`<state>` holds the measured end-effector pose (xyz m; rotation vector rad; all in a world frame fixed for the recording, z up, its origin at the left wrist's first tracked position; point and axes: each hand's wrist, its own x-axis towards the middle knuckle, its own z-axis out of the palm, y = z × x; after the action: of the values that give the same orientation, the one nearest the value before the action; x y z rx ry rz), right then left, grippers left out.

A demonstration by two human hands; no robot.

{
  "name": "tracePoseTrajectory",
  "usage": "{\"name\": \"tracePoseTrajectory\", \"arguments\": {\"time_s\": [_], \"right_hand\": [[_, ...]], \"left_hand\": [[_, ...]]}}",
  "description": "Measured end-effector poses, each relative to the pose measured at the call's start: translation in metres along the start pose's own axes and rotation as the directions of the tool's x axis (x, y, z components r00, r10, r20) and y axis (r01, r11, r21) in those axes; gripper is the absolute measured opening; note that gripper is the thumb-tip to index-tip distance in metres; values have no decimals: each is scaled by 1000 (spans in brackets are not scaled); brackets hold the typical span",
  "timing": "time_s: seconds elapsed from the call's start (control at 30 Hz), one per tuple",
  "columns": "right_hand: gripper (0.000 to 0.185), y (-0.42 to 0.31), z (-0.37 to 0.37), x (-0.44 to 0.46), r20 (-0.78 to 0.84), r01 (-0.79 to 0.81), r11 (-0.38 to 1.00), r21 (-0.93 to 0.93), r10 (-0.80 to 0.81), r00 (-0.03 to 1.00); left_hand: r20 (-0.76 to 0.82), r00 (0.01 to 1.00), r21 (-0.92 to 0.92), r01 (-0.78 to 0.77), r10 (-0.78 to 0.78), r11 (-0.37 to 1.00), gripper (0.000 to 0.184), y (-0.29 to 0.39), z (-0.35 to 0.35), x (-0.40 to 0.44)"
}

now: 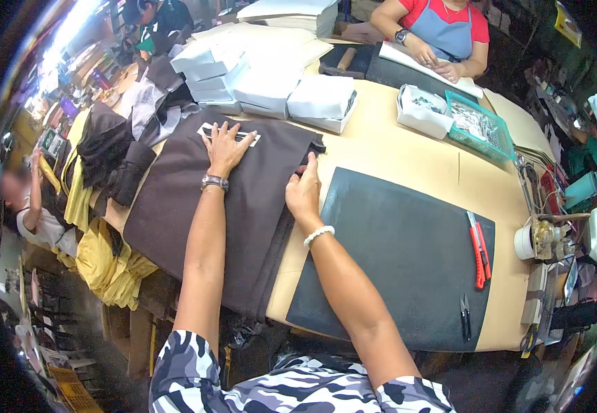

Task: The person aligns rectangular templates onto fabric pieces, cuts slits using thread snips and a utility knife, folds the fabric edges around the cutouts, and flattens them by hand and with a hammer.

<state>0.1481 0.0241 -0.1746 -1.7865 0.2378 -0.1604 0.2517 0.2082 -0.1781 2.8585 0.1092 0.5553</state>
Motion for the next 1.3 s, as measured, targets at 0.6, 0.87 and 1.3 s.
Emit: {"name": "tracePoseTrajectory", "arguments": {"time_s": [0.6, 0.87, 1.3], "right_hand": [[56, -21, -25, 37, -92, 311, 899, -310, -354, 931], [47, -59, -7, -8, 57, 478, 824, -304, -485, 873], [77, -27, -51, -39, 439, 428, 769, -474, -215, 872]], "left_hand": [[85, 992, -32, 92, -89, 995, 88, 5, -5, -1], [105, 991, -12, 81, -79, 997, 89, 5, -5, 0], [81, 995, 304, -72, 49, 950, 76, 10, -14, 3]]}}
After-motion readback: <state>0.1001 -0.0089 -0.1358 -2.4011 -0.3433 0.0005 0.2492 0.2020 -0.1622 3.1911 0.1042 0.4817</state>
